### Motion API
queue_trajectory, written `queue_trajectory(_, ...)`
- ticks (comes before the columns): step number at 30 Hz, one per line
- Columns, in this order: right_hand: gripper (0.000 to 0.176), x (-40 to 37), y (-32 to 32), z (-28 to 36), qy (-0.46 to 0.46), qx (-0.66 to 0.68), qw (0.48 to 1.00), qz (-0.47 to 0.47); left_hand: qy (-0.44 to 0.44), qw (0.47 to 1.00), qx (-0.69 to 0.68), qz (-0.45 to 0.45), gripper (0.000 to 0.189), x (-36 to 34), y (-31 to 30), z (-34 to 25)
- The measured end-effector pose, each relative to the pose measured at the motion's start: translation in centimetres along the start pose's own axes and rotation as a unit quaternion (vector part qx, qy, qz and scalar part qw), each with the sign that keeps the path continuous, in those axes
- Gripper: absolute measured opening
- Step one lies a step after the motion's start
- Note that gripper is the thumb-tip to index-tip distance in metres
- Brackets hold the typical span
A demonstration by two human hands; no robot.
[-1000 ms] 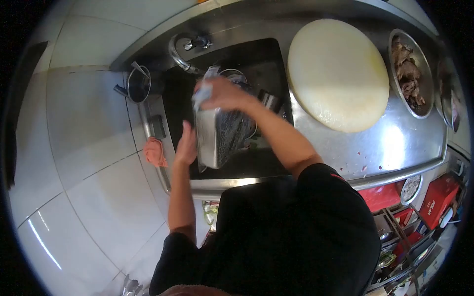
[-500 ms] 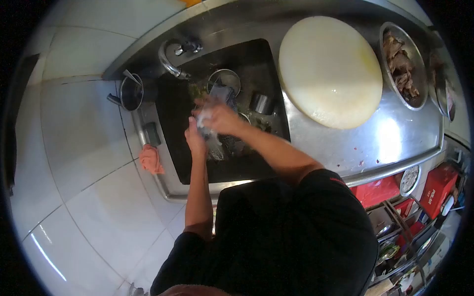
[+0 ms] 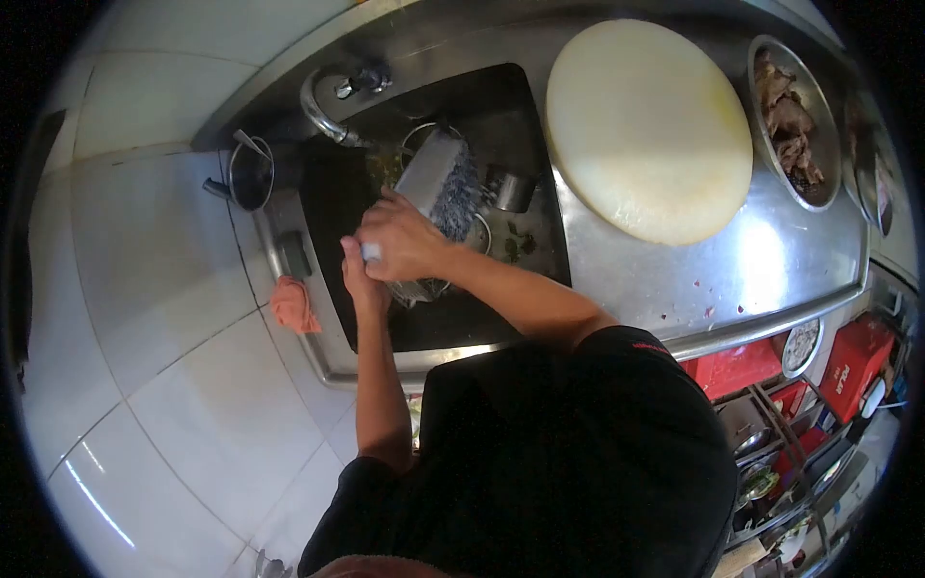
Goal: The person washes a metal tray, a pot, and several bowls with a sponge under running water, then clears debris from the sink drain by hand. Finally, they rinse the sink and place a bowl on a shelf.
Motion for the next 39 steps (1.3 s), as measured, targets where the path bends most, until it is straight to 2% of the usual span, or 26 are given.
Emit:
queue_trajectory(2, 0.046, -1.0, -1.1, 0.3, -0.083, -0.011, 0.994, -0.074, 0.055, 0.997, 0.047, 0.005, 0.057, -0.2, -0.6, 1.1)
queue_trajectory(4, 0.043, 0.1, -2.9, -6.3, -0.047, -0.039, 0.99, -0.124, 0.073, 0.994, 0.081, -0.013, 0.057, -1.4, -0.7, 0.0)
queue_trajectory(5, 0.041, 1.1, -4.2, -10.7, -0.029, -0.054, 0.986, -0.156, 0.05, 0.995, 0.08, -0.044, 0.054, -3.4, 0.4, -2.2)
queue_trajectory(6, 0.041, 1.9, -6.0, -14.2, 0.052, 0.091, 0.984, -0.144, 0.029, 0.994, 0.078, -0.074, 0.052, -4.6, 1.0, -3.4)
queue_trajectory(7, 0.041, 2.0, -6.6, -16.3, 0.134, 0.234, 0.954, -0.127, 0.038, 0.992, 0.086, -0.09, 0.047, -4.9, 0.5, -2.6)
queue_trajectory(10, 0.04, 1.9, -2.5, -18.4, 0.14, 0.307, 0.923, -0.185, -0.01, 0.996, 0.036, -0.086, 0.044, -3.5, -0.2, -1.4)
queue_trajectory(11, 0.043, 1.4, -2.5, -12.0, 0.141, 0.082, 0.952, -0.259, -0.011, 0.996, -0.063, -0.066, 0.038, -2.8, 0.4, -1.2)
queue_trajectory(12, 0.048, 0.5, 0.0, -9.2, 0.222, 0.096, 0.942, -0.233, -0.035, 0.989, -0.109, -0.095, 0.036, -2.1, 0.8, -0.7)
queue_trajectory(13, 0.051, -0.4, 2.4, -6.6, 0.074, 0.026, 0.968, -0.24, -0.056, 0.979, -0.154, -0.123, 0.034, -1.0, 1.3, -0.2)
queue_trajectory(14, 0.051, -2.6, 5.1, -5.0, 0.073, 0.053, 0.968, -0.232, -0.073, 0.965, -0.201, -0.149, 0.033, -0.3, 1.4, 0.5)
queue_trajectory(15, 0.052, -4.0, 5.2, -3.5, 0.054, 0.028, 0.979, -0.196, -0.052, 0.961, -0.269, -0.047, 0.035, 0.5, 0.3, 2.1)
queue_trajectory(16, 0.052, -5.2, 4.6, -3.1, 0.035, 0.002, 0.987, -0.158, -0.083, 0.953, -0.283, -0.065, 0.036, 0.2, 0.5, 1.3)
queue_trajectory(18, 0.053, -5.8, 4.0, -11.1, 0.08, -0.046, 0.978, -0.188, -0.145, 0.934, -0.309, -0.107, 0.037, -0.9, 0.6, 0.0)
queue_trajectory(19, 0.054, -5.2, 3.5, -14.6, 0.103, -0.07, 0.971, -0.202, -0.155, 0.935, -0.303, -0.099, 0.036, -1.2, 0.0, 0.2)
queue_trajectory(21, 0.055, -1.6, 1.7, -17.7, 0.261, 0.129, 0.932, -0.216, -0.149, 0.942, -0.282, -0.101, 0.037, -1.3, 0.6, 0.9)
queue_trajectory(22, 0.055, -0.3, 1.1, -17.9, 0.335, 0.226, 0.888, -0.218, -0.148, 0.946, -0.271, -0.102, 0.037, -1.2, 0.9, 1.5)
queue_trajectory(24, 0.054, 2.4, -0.2, -10.8, 0.244, 0.159, 0.947, -0.133, -0.149, 0.949, -0.264, -0.081, 0.04, 0.5, 1.3, 3.4)
queue_trajectory(26, 0.054, 1.5, 4.5, -7.8, 0.126, -0.041, 0.978, -0.158, -0.18, 0.938, -0.286, -0.074, 0.042, 1.3, 2.2, 2.5)
queue_trajectory(27, 0.054, -0.3, 5.2, -6.5, 0.115, -0.009, 0.981, -0.157, -0.169, 0.929, -0.327, -0.028, 0.044, 2.4, 1.7, 3.4)
queue_trajectory(29, 0.055, -3.9, 5.1, -5.5, 0.089, 0.055, 0.982, -0.157, -0.17, 0.922, -0.343, -0.062, 0.043, 3.0, 0.5, 3.3)
queue_trajectory(31, 0.055, -8.0, 3.6, -8.7, 0.119, -0.018, 0.981, -0.152, -0.177, 0.914, -0.351, -0.103, 0.041, 2.1, -0.4, 2.3)
queue_trajectory(32, 0.056, -8.8, 2.6, -11.4, 0.258, 0.075, 0.948, -0.168, -0.169, 0.92, -0.334, -0.111, 0.041, 1.7, -0.9, 2.1)
queue_trajectory(33, 0.057, -8.9, 1.6, -14.8, 0.39, 0.164, 0.888, -0.179, -0.163, 0.926, -0.318, -0.118, 0.041, 1.3, -1.2, 2.1)
queue_trajectory(35, 0.063, -8.8, 1.8, -23.9, 0.468, 0.196, 0.781, -0.364, -0.172, 0.931, -0.295, -0.131, 0.042, 0.1, -1.1, 1.5)
queue_trajectory(38, 0.069, -6.0, -2.0, -21.3, 0.565, 0.464, 0.539, -0.417, -0.162, 0.917, -0.359, -0.06, 0.043, 0.5, -2.0, 2.0)
queue_trajectory(39, 0.063, -5.1, -3.9, -18.7, 0.562, 0.493, 0.499, -0.438, -0.141, 0.921, -0.359, -0.049, 0.044, 0.9, -2.3, 2.3)
Point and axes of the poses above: each hand's wrist, its own x-axis towards the middle knuckle, its own y-axis out of the palm, z = x × y, the point moved 2 cm from there along x, towards the middle knuckle, and after that the axes turned 5 degrees about x, right-handed, at the moved point
